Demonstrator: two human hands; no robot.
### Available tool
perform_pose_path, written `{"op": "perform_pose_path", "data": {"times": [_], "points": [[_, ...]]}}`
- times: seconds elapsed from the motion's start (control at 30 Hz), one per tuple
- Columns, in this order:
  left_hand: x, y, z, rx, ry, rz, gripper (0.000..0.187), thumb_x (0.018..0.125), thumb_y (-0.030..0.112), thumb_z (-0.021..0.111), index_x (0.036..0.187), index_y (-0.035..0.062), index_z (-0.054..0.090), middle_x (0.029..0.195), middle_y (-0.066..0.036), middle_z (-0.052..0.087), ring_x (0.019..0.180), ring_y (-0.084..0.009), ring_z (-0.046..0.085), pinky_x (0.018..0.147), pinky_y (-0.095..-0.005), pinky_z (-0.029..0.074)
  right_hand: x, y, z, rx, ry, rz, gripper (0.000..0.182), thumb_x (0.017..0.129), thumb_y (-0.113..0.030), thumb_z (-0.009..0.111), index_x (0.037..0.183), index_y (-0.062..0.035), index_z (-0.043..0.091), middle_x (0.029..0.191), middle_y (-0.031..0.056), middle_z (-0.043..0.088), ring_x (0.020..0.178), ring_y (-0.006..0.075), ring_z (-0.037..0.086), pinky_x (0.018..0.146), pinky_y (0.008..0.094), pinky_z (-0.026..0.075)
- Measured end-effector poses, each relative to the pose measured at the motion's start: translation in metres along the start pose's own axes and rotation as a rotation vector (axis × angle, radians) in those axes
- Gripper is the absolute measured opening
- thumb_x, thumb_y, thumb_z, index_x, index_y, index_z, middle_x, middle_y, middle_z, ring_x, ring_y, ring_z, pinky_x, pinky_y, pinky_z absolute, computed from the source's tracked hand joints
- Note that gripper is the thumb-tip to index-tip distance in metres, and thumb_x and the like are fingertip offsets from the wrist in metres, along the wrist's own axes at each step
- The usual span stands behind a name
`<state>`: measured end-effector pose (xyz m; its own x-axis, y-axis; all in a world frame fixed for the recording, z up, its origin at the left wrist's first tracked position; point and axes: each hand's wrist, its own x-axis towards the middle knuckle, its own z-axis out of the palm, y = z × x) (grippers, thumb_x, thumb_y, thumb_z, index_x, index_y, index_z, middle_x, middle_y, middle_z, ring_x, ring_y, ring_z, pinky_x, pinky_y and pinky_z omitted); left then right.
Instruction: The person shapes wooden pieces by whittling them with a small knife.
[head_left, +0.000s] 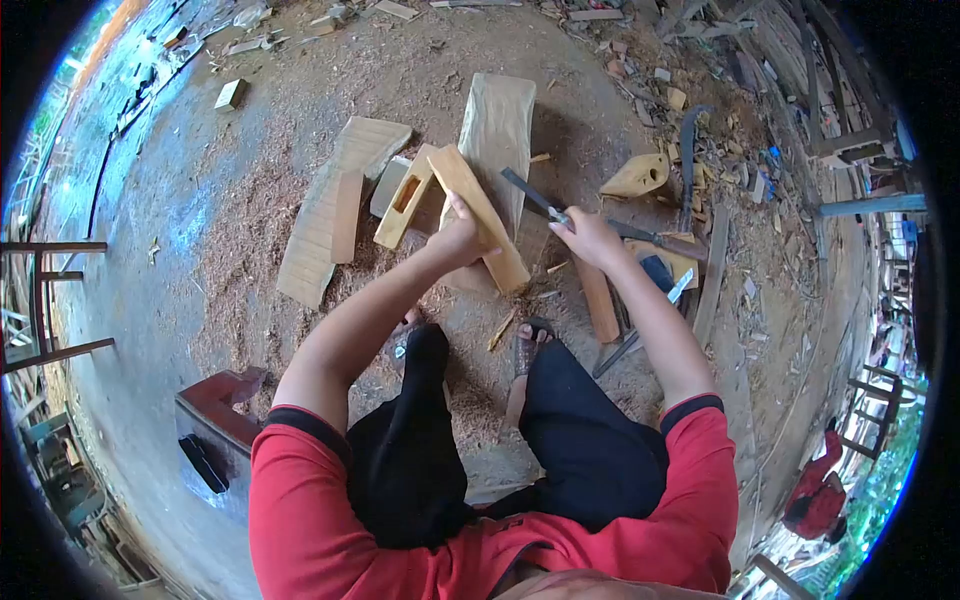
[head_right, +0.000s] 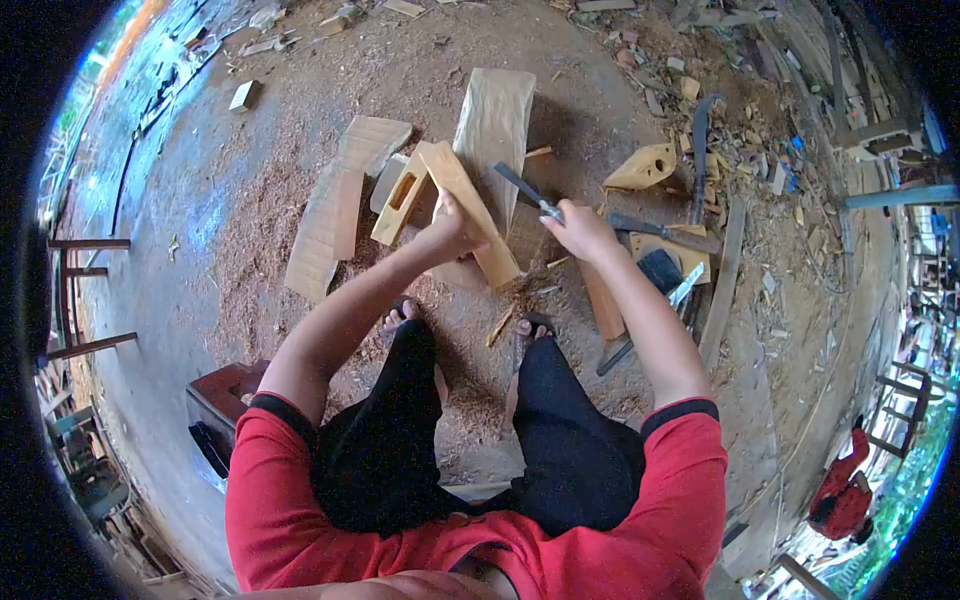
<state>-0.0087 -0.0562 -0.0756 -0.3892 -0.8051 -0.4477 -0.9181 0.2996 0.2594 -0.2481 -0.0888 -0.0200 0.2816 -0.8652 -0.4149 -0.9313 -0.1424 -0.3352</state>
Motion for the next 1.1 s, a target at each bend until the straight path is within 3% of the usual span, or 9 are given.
{"op": "perform_pose_path", "data": {"times": [0.03, 0.1, 0.23, 0.37, 0.47, 0.57, 0.73, 0.87, 1.1], "points": [[-0.005, 0.001, -0.008, 0.136, -0.038, 0.01, 0.118, 0.072, 0.041, 0.069, 0.121, -0.0224, -0.017, 0.099, -0.039, 0.05, 0.093, -0.0382, 0.057, 0.079, -0.037, 0.046, -0.007, 0.011, 0.002, 0.018, -0.003, 0.0, 0.042, 0.086, -0.044, 0.047, 0.095, -0.0031, 0.05, 0.087, 0.0218, 0.06, 0.083, 0.0372, 0.059, 0.07, 0.0446, 0.045], [-0.012, 0.0, -0.025, -0.541, 0.001, -0.149, 0.12, 0.069, 0.041, 0.072, 0.121, -0.0228, -0.016, 0.104, -0.039, 0.048, 0.095, -0.0374, 0.057, 0.08, -0.0351, 0.045, -0.018, 0.03, 0.004, 0.029, -0.024, 0.036, 0.042, 0.085, -0.044, 0.048, 0.094, -0.0036, 0.051, 0.087, 0.0199, 0.06, 0.084, 0.035, 0.059, 0.069, 0.0427, 0.045], [-0.016, 0.001, -0.031, -0.538, 0.049, -0.128, 0.121, 0.067, 0.04, 0.074, 0.122, -0.0209, -0.016, 0.099, -0.037, 0.052, 0.091, -0.039, 0.058, 0.077, -0.0351, 0.047, -0.031, 0.07, 0.017, 0.088, -0.021, 0.16, 0.044, 0.085, -0.044, 0.048, 0.102, -0.0041, 0.051, 0.094, 0.0182, 0.06, 0.089, 0.0344, 0.058, 0.073, 0.0414, 0.045], [-0.028, 0.017, -0.069, -0.031, -0.024, -0.108, 0.113, 0.06, 0.053, 0.073, 0.14, 0.0091, 0.007, 0.092, -0.021, 0.058, 0.08, -0.0318, 0.061, 0.066, -0.0375, 0.05, -0.04, 0.107, 0.03, 0.094, 0.039, 0.198, 0.048, 0.084, -0.047, 0.049, 0.104, -0.0034, 0.052, 0.096, 0.0187, 0.06, 0.091, 0.0347, 0.057, 0.075, 0.0423, 0.045], [-0.04, 0.026, -0.08, 0.208, 0.096, 0.004, 0.11, 0.045, 0.051, 0.078, 0.136, 0.0163, 0.027, 0.119, -0.016, 0.042, 0.111, -0.0317, 0.043, 0.077, -0.0372, 0.047, -0.047, 0.116, 0.034, 0.101, 0.02, 0.265, 0.049, 0.083, -0.048, 0.049, 0.102, -0.0033, 0.051, 0.095, 0.0187, 0.06, 0.09, 0.0341, 0.058, 0.074, 0.0426, 0.045], [-0.036, 0.026, -0.067, 0.475, 0.263, 0.111, 0.105, 0.047, 0.045, 0.079, 0.135, 0.0168, 0.03, 0.124, -0.015, 0.039, 0.115, -0.032, 0.04, 0.083, -0.0369, 0.044, -0.054, 0.124, 0.042, 0.083, 0.009, 0.3, 0.049, 0.083, -0.048, 0.049, 0.102, -0.0035, 0.051, 0.094, 0.0181, 0.06, 0.09, 0.0337, 0.058, 0.073, 0.0426, 0.046], [-0.019, 0.011, -0.061, 0.046, 0.125, 0.279, 0.085, 0.052, 0.017, 0.08, 0.128, 0.0137, 0.041, 0.13, -0.008, 0.037, 0.125, -0.025, 0.032, 0.099, -0.0515, 0.029, -0.061, 0.134, 0.061, 0.124, -0.008, 0.361, 0.047, 0.086, -0.041, 0.048, 0.107, 0.0003, 0.046, 0.101, 0.0212, 0.057, 0.094, 0.0342, 0.057, 0.076, 0.0431, 0.047], [-0.012, 0.005, -0.052, 0.22, 0.196, 0.308, 0.065, 0.056, 0.011, 0.076, 0.116, 0.0125, 0.048, 0.124, -0.004, 0.044, 0.125, -0.023, 0.034, 0.101, -0.0511, 0.027, -0.063, 0.144, 0.079, 0.033, 0.048, 0.38, 0.045, 0.085, -0.036, 0.052, 0.109, 0.0026, 0.046, 0.116, 0.0209, 0.047, 0.103, 0.0331, 0.052, 0.081, 0.0408, 0.047], [-0.023, 0.009, -0.071, 0.341, 0.162, 0.345, 0.066, 0.054, 0.01, 0.075, 0.114, 0.0137, 0.048, 0.121, -0.003, 0.047, 0.121, -0.0201, 0.038, 0.103, -0.0535, 0.024, -0.068, 0.156, 0.083, -0.032, 0.172, 0.42, 0.043, 0.077, -0.031, 0.063, 0.104, 0.0003, 0.05, 0.102, 0.0181, 0.053, 0.096, 0.0317, 0.055, 0.078, 0.0404, 0.048]]}}
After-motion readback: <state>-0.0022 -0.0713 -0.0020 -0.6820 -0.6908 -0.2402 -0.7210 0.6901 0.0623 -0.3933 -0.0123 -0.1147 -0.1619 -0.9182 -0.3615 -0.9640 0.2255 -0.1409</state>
